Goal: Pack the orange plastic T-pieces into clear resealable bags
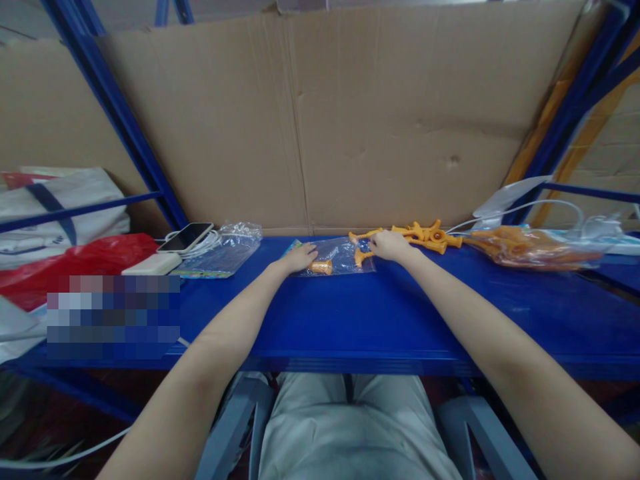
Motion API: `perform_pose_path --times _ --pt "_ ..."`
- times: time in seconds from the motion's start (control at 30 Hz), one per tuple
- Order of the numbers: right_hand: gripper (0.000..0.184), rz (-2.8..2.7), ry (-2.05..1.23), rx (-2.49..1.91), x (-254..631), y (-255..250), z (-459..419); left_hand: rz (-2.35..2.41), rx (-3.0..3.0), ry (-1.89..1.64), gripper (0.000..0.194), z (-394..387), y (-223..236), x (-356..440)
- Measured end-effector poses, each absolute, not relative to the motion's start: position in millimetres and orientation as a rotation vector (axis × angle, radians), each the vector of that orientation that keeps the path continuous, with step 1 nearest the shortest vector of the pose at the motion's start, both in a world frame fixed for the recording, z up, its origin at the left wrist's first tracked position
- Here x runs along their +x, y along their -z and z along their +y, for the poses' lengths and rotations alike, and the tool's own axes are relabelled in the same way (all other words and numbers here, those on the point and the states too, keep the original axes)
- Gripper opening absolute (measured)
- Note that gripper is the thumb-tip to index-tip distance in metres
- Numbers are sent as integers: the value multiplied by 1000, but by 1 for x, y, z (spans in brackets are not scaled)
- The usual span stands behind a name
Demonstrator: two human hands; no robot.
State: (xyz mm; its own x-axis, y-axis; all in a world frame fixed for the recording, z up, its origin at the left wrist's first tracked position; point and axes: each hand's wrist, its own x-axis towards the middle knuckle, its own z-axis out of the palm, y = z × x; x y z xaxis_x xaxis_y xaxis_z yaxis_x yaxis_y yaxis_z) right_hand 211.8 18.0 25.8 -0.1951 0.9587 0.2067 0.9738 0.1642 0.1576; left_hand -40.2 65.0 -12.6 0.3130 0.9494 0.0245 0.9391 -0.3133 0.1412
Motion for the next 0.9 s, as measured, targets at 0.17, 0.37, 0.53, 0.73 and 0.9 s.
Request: perform_pose_path --times 0.17,0.37,0.53,0.73,0.9 --pt "37 -2354 381 -1959 211 -26 18 1776 2476 -134 60 65 13 -40" --pt "36 -2360 368 -1948 211 -26 16 1770 2475 -136 59 65 12 -39" --pt "37 -2346 356 -1940 211 -25 18 1771 2456 -144 59 64 12 -39" --pt "39 -2310 318 -1885 206 -20 25 1770 2455 -168 60 60 10 -38" --pt "41 -2341 285 -1798 199 -16 25 1735 2463 -166 60 55 8 -33"
